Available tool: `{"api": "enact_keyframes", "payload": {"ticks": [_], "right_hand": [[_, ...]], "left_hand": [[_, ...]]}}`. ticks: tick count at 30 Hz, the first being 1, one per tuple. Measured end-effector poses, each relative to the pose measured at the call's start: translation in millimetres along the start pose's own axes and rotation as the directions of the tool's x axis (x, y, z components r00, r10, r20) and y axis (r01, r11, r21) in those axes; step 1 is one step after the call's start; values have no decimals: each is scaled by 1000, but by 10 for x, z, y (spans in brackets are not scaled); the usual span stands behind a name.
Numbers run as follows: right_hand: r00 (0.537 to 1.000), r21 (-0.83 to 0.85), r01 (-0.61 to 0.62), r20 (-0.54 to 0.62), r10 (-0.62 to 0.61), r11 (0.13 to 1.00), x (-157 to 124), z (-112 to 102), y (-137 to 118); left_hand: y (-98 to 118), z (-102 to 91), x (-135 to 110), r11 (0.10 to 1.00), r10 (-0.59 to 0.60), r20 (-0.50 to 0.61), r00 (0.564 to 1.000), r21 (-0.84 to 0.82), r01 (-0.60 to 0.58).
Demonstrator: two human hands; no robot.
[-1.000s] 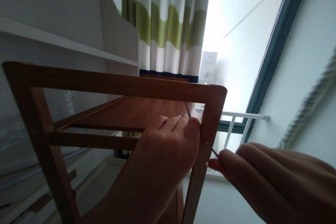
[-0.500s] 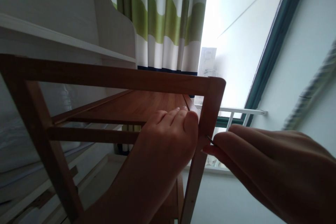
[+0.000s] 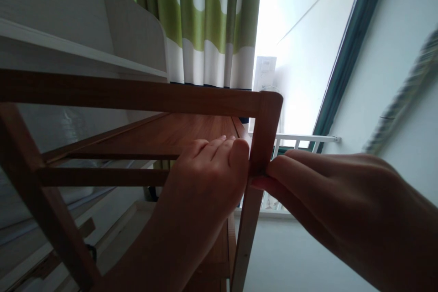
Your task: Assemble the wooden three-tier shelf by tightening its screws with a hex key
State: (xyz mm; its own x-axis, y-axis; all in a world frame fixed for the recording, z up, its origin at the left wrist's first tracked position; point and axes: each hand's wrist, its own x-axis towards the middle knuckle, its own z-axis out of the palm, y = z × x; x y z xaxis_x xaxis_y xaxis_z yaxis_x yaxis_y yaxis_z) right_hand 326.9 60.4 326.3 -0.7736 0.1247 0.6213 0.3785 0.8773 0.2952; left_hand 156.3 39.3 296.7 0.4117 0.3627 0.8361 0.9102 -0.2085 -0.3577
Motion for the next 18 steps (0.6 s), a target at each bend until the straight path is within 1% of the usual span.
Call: {"api": "enact_keyframes", "payload": {"ticks": [3,6,8,9,11,13,15,17,18], "right_hand": [[997,81,-76,39,73,994,6,-14,54],[989,155,-150,7,150,977,29,4,149],[975,203,-215,-10,221,955,46,45,226],[965,238,-255,5,261,937,55,71,263],[946,335,-322,77,315,886,73,127,330],[934,467,-357,191,302,809,89,178,380],[927,606,-369,297,231,704,102,218,410],[927,705,-365,336,166,608,105,246,421],[928,728,-364,341,154,582,102,257,421]], "left_hand": [[-6,-9,3,995,36,45,998,92,-40],[-9,-22,-8,995,30,53,998,98,-36],[-11,-28,-16,994,28,59,998,101,-34],[-13,-30,-18,994,32,60,998,104,-38],[-16,-30,-18,993,44,58,997,110,-50],[-19,-27,-14,992,57,51,997,110,-63],[-20,-18,-10,992,60,41,997,106,-64],[-18,-3,-8,993,53,36,998,101,-56],[-16,5,-8,994,49,33,998,101,-52]]}}
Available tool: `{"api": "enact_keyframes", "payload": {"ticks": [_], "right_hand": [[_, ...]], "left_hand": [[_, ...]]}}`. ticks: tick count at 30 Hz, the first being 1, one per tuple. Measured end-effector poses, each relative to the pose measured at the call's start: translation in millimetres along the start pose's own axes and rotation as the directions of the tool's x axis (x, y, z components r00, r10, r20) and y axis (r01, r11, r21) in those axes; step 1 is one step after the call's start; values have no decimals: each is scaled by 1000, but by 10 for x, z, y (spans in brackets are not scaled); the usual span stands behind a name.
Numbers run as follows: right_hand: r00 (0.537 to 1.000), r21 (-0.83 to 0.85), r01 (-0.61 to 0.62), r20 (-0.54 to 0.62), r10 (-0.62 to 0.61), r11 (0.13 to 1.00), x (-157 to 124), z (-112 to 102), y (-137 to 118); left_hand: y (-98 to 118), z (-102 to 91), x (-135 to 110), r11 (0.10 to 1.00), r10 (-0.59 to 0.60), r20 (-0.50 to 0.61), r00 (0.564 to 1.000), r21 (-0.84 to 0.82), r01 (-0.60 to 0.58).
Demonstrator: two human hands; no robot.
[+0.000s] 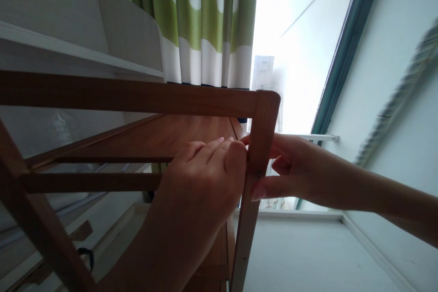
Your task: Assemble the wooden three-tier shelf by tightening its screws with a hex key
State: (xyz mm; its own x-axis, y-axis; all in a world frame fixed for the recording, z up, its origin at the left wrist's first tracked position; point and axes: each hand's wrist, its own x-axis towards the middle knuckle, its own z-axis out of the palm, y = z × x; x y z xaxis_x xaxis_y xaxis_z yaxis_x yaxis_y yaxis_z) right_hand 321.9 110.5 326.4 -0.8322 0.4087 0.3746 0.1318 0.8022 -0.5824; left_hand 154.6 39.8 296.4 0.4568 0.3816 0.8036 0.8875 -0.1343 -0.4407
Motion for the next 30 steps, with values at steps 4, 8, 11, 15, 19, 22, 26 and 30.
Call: {"api": "enact_keyframes", "payload": {"ticks": [4,8,11,15,19,22,26,30], "right_hand": [[1000,89,-27,16,26,996,-9,43,52],[998,307,-43,57,27,951,10,102,149],[999,398,-48,36,36,916,16,138,203],[997,432,-59,-21,75,900,-3,172,208],[998,518,-28,-30,51,855,0,201,171],[999,546,5,-34,17,837,5,212,156],[998,510,8,-62,27,860,-7,226,166],[995,506,15,-92,37,862,-14,253,168]], "left_hand": [[7,15,2,1000,-8,-29,1000,8,8],[15,0,9,1000,-15,-37,999,3,15],[25,-3,12,1000,-20,-55,998,2,21],[30,12,15,1000,-14,-92,996,11,15],[28,30,14,1000,-20,-92,996,16,22],[28,36,11,999,-20,-90,996,31,23],[27,18,9,1000,-17,-38,999,17,18],[21,-5,2,1000,-9,-17,1000,21,10]]}}
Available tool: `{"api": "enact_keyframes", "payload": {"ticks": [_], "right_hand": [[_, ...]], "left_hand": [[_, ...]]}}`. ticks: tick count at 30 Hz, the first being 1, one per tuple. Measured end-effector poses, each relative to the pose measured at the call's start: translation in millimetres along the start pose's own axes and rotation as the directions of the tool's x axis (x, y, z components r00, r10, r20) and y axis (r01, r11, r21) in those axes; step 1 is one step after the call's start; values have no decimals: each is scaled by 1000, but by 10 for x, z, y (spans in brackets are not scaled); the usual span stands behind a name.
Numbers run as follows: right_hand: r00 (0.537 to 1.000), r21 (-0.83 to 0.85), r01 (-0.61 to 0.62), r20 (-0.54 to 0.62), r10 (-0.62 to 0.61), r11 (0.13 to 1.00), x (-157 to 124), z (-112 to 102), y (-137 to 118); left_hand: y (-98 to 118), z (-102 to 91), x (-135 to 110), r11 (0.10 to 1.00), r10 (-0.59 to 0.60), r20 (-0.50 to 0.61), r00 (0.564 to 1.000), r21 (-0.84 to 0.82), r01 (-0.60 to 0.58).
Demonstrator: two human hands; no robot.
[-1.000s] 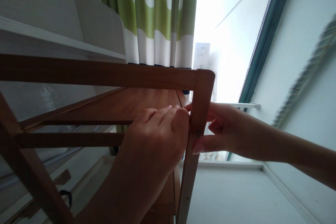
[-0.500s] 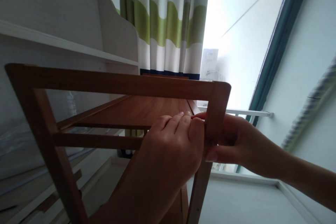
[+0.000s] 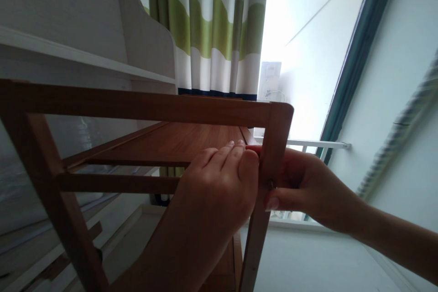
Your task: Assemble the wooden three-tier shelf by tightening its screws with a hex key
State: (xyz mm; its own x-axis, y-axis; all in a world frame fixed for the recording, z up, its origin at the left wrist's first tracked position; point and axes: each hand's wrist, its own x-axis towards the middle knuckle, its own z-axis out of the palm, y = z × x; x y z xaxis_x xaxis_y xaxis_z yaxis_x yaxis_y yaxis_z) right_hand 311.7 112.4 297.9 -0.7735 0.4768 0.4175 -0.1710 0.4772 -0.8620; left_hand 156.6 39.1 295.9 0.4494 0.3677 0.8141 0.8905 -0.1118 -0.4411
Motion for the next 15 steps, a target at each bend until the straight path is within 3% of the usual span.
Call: {"api": "enact_keyframes", "payload": {"ticks": [6,15], "right_hand": [[998,39,-46,-42,47,998,-34,28,11],[969,45,-115,-214,121,992,-100,111,-39]], "left_hand": [[-9,-23,-3,1000,9,6,1000,-2,-9],[0,31,-11,1000,3,-35,999,-7,-3]]}}
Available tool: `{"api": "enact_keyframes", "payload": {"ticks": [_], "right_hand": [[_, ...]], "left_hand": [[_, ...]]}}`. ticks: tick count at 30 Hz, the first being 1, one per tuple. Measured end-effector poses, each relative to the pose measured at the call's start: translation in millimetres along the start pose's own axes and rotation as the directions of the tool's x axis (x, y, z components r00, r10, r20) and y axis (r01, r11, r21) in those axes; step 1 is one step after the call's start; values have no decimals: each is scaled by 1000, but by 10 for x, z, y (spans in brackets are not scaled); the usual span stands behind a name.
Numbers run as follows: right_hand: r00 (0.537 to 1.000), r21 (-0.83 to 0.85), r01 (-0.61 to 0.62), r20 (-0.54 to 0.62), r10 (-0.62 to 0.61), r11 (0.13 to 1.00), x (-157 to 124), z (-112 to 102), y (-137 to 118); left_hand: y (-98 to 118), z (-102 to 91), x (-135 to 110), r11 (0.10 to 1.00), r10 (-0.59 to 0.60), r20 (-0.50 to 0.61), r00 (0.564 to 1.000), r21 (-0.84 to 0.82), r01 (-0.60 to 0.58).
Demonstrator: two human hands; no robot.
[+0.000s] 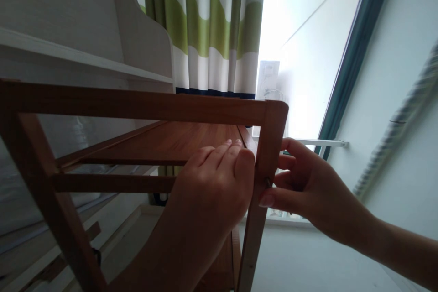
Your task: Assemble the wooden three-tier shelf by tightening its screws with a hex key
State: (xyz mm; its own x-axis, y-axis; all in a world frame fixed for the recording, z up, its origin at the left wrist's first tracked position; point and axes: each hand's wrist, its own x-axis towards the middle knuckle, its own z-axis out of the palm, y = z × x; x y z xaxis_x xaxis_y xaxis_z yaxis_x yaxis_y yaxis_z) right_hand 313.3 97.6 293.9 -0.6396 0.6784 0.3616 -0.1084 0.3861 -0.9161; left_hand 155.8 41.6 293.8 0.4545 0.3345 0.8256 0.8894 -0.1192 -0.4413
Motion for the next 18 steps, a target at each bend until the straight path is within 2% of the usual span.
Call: {"api": "enact_keyframes", "payload": {"ticks": [3,6,11,15,18], "right_hand": [[1000,8,-4,-12,5,1000,-4,13,-1],[999,-2,17,-49,-17,1000,-7,30,7],[977,-111,133,-154,-150,985,-38,93,1],[901,-320,296,-221,-374,900,-64,118,37],[817,-487,429,-150,-557,761,-92,81,78]], "left_hand": [[8,13,7,1000,-22,-45,999,-9,22],[0,-17,11,999,2,13,1000,-45,-2],[-10,-49,2,999,-5,28,1000,-33,6],[-18,-41,-9,1000,-4,49,999,-25,5],[-32,-49,-11,999,12,57,998,-38,-10]]}}
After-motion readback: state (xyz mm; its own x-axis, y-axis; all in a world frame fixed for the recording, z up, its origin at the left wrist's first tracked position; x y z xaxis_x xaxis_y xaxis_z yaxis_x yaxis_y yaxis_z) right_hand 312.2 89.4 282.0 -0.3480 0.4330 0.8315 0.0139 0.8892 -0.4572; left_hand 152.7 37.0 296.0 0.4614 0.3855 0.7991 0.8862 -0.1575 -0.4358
